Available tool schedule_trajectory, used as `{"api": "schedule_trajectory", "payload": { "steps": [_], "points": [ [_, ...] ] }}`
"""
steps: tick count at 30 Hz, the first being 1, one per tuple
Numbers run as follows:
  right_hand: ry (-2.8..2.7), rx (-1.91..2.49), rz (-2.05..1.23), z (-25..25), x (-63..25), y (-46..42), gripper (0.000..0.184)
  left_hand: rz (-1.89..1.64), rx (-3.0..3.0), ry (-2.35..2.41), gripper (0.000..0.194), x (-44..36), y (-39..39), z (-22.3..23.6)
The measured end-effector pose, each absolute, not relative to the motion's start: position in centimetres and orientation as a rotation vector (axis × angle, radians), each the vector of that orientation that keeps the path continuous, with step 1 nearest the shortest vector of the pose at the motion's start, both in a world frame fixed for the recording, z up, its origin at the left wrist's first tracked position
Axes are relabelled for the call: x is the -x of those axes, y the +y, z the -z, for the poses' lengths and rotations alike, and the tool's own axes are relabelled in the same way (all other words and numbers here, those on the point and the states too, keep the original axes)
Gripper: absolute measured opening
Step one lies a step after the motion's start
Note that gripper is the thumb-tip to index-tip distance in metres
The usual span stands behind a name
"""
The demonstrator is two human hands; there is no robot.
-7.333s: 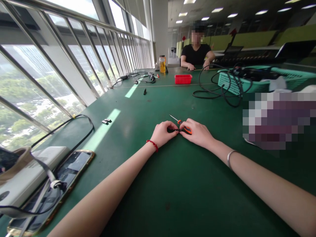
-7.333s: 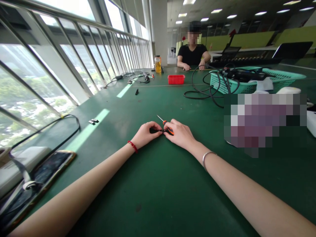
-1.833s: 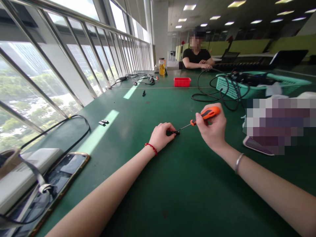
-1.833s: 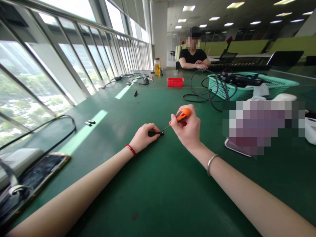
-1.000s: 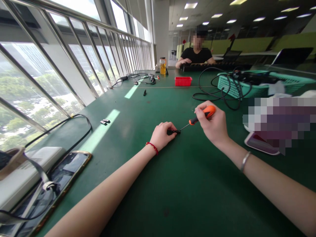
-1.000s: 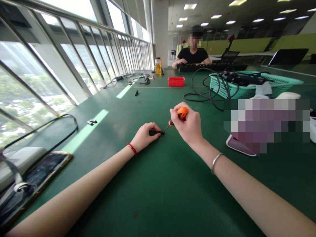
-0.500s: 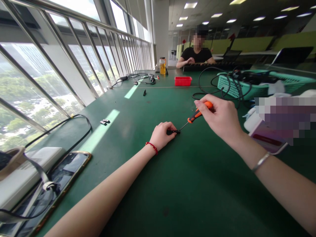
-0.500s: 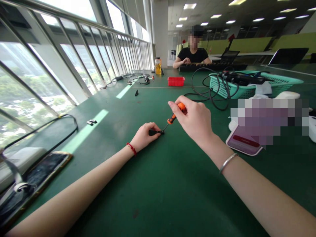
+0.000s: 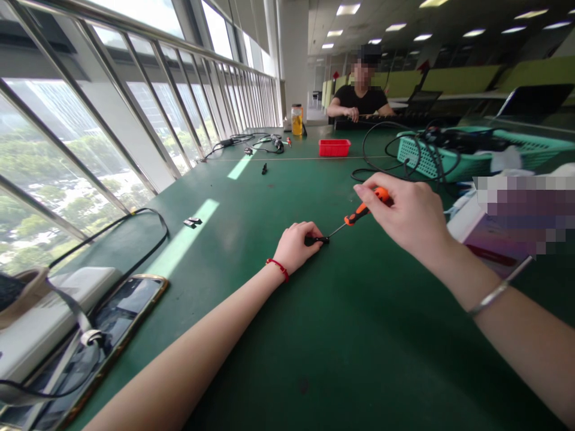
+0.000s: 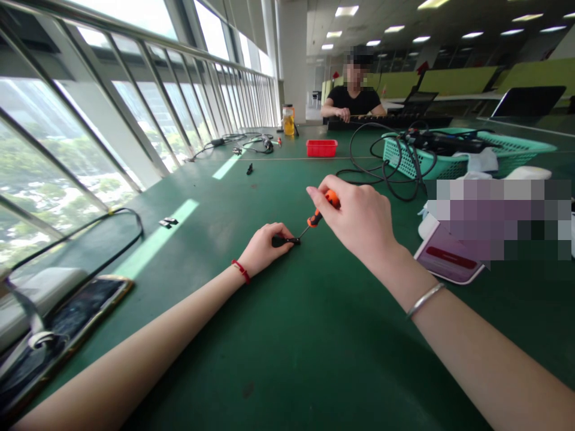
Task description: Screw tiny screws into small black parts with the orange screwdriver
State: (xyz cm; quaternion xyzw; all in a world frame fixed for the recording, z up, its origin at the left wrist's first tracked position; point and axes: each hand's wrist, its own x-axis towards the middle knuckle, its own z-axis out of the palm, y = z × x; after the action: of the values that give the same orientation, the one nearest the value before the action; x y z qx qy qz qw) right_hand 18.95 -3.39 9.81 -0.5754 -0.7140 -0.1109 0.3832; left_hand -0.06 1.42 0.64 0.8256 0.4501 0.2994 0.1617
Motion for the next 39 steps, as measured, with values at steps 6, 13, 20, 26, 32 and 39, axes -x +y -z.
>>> {"api": "schedule_trajectory", "payload": {
  "steps": [6, 13, 20, 26, 32, 39],
  "points": [
    [-1.797, 1.344, 0.047, -9.73, -19.07, -3.07, 0.021, -0.836, -2.346, 1.297, 0.005, 0.07, 1.37, -0.69],
    [-1.828, 1.268, -0.029, -9.69, -18.84, -3.31, 0.023, -0.838, -2.362, 1.288, 0.005, 0.12, 1.52, -0.48],
    [-1.855, 1.234, -0.017, -9.65, -18.67, -3.49, 0.020, -0.845, -2.360, 1.288, 0.005, 0.07, 1.33, -0.69],
    [-1.843, 1.269, -0.020, -9.84, -18.63, -3.58, 0.023, -0.854, -2.356, 1.277, 0.005, 0.07, 1.37, -0.64],
    [-1.830, 1.228, 0.008, -9.66, -18.62, -3.47, 0.023, -0.852, -2.359, 1.275, 0.005, 0.06, 1.42, -0.64],
    [-1.841, 1.303, 0.030, -9.70, -18.57, -3.61, 0.019, -0.857, -2.352, 1.269, 0.004, 0.05, 1.33, -0.78]
  ]
}}
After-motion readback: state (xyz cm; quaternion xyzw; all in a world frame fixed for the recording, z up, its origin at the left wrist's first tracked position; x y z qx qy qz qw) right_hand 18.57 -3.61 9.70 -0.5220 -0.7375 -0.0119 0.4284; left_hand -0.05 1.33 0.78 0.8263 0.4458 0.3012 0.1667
